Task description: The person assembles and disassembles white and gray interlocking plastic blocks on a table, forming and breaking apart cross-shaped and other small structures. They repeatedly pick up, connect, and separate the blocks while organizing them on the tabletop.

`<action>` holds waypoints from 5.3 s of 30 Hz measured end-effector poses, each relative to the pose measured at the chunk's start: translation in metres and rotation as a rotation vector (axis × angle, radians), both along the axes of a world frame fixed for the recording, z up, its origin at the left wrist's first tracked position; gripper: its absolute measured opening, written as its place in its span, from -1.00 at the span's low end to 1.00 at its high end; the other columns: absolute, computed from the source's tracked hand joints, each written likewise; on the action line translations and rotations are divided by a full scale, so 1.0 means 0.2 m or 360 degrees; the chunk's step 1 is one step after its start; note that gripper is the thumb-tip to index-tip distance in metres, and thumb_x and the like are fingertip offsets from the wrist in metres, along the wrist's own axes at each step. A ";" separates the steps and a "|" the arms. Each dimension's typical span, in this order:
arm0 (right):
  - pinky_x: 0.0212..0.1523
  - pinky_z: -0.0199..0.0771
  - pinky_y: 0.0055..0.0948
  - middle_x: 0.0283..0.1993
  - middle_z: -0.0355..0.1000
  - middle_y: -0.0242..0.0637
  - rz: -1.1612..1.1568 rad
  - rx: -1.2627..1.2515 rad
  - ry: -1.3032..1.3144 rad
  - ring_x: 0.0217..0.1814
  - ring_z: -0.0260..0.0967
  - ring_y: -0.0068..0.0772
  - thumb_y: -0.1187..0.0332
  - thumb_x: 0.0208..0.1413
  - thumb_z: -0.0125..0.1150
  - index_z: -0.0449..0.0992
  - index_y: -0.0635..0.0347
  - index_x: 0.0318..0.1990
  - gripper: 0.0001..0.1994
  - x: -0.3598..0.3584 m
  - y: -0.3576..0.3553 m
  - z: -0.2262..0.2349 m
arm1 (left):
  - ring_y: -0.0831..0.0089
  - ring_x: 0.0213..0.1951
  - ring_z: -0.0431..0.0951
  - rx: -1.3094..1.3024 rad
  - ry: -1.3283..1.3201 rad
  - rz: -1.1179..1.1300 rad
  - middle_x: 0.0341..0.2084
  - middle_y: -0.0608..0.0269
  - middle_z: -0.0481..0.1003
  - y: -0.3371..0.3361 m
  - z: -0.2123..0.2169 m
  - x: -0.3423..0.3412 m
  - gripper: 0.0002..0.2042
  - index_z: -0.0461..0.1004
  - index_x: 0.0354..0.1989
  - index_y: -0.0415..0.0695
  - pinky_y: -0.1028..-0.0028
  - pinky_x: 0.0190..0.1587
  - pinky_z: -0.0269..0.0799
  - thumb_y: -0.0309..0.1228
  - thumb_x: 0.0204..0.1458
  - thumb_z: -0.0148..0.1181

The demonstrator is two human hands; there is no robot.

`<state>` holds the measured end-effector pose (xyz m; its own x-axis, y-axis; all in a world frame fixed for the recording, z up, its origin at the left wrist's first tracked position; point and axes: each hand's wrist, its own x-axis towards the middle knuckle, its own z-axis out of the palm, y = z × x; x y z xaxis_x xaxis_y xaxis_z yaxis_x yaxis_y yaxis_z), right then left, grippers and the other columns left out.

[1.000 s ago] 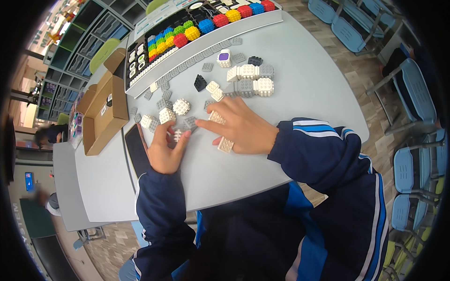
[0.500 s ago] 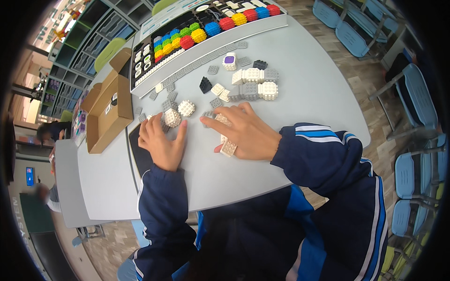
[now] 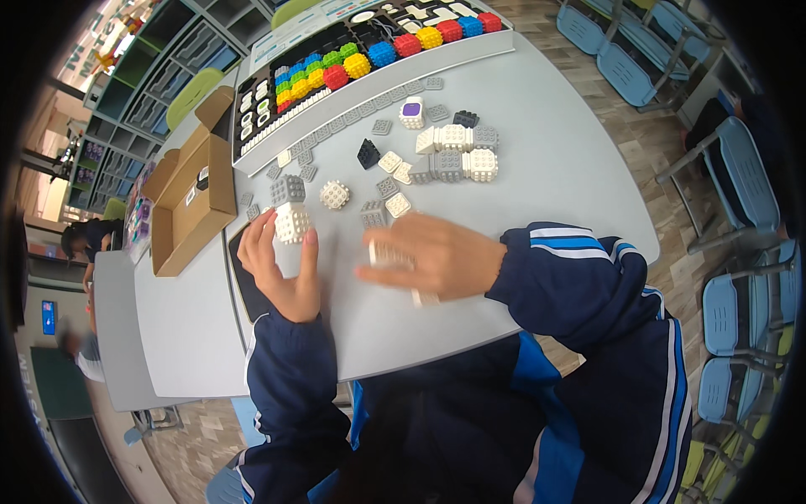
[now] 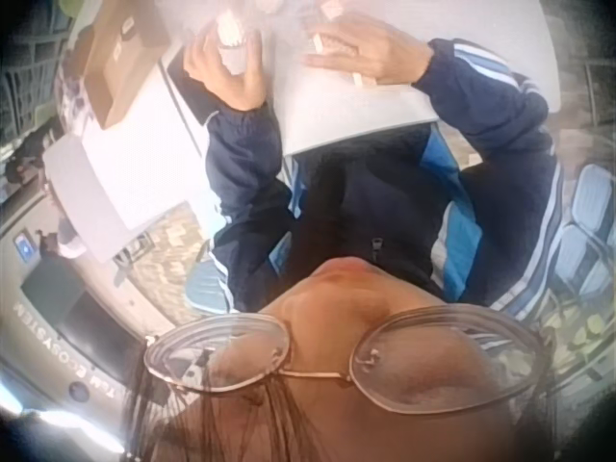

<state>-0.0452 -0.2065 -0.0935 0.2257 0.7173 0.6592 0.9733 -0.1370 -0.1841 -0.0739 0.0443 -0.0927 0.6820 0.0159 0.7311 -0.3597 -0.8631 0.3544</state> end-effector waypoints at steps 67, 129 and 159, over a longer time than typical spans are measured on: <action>-0.27 0.56 -0.42 -0.34 0.59 -0.07 0.0196 -0.0164 0.1200 -0.34 0.60 -0.20 0.43 0.02 0.39 0.37 0.29 0.26 -0.40 0.04 -0.13 0.09 | 0.21 0.05 0.48 -0.0677 0.1274 -0.1366 -0.01 0.02 0.45 -0.03 0.03 -0.09 -0.51 0.34 0.16 -0.29 0.40 0.17 0.29 -0.81 -0.02 -0.03; 0.05 0.46 -0.46 -0.02 0.57 -0.14 0.0299 0.0008 0.1962 -0.02 0.53 -0.38 0.34 0.04 0.40 0.51 0.15 0.16 -0.52 -0.04 -0.04 0.12 | 0.52 -0.49 0.47 -0.0788 0.0674 -0.0953 -0.48 0.19 0.50 -0.09 -0.08 -0.19 -0.74 0.32 -0.06 -0.28 0.52 -0.38 0.39 -0.37 0.18 0.08; -0.12 0.50 -0.55 -0.16 0.61 -0.16 0.0418 0.0147 0.2124 -0.22 0.56 -0.52 0.43 0.00 0.41 0.57 0.24 0.07 -0.58 -0.05 -0.06 0.06 | 0.63 -0.32 0.35 -0.1422 0.1233 -0.1091 -0.33 0.29 0.42 -0.13 -0.03 -0.23 -0.76 0.28 -0.09 -0.20 0.58 -0.22 0.29 -0.25 0.29 -0.09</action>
<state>-0.0556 -0.2177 -0.0825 0.5883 0.8029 0.0965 0.0445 0.0870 -0.9952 -0.1200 0.0191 -0.0997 0.9706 -0.2268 0.0807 -0.0750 0.0335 0.9966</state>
